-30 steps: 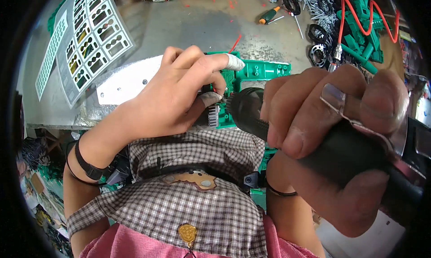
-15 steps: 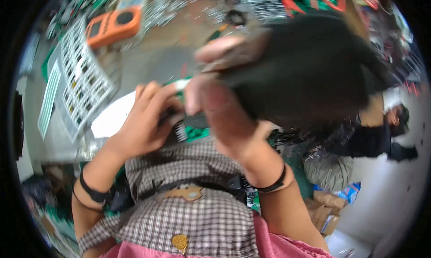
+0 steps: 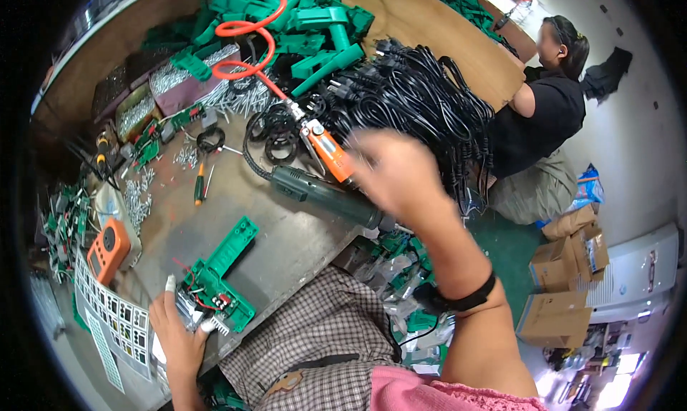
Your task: Assembling the internal components and housing of a green handheld electronic device.
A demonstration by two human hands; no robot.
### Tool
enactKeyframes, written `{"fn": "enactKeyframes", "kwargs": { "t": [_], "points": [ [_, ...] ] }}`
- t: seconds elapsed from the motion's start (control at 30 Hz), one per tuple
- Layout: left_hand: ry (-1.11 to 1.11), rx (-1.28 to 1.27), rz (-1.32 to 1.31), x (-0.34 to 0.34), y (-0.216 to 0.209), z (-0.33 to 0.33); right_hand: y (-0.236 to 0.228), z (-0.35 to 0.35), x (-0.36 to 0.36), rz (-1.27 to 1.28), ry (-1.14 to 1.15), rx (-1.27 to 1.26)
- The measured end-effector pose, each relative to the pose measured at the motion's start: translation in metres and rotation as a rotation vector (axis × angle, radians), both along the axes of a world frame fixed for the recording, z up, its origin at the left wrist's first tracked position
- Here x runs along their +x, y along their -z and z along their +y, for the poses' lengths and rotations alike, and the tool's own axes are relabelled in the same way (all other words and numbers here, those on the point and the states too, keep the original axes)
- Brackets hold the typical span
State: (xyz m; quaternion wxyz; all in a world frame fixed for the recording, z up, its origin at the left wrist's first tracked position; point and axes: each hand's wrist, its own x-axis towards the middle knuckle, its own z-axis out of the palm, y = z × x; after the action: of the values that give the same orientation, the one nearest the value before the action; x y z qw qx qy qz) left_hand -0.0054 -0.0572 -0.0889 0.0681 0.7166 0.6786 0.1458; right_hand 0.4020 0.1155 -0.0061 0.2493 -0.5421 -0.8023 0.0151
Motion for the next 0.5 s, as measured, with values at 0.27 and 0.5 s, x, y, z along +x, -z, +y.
{"fn": "enactKeyframes", "kwargs": {
  "t": [0.27, 0.5],
  "points": [
    [0.039, 0.183, -0.102, -0.007, -0.006, 0.003, -0.031, 0.041, 0.104, -0.019, 0.179, 0.486],
    [0.558, -0.159, -0.712, 0.066, -0.076, 0.019, -0.07, -0.027, -0.075, 0.917, -0.221, -0.828]
  ]
}}
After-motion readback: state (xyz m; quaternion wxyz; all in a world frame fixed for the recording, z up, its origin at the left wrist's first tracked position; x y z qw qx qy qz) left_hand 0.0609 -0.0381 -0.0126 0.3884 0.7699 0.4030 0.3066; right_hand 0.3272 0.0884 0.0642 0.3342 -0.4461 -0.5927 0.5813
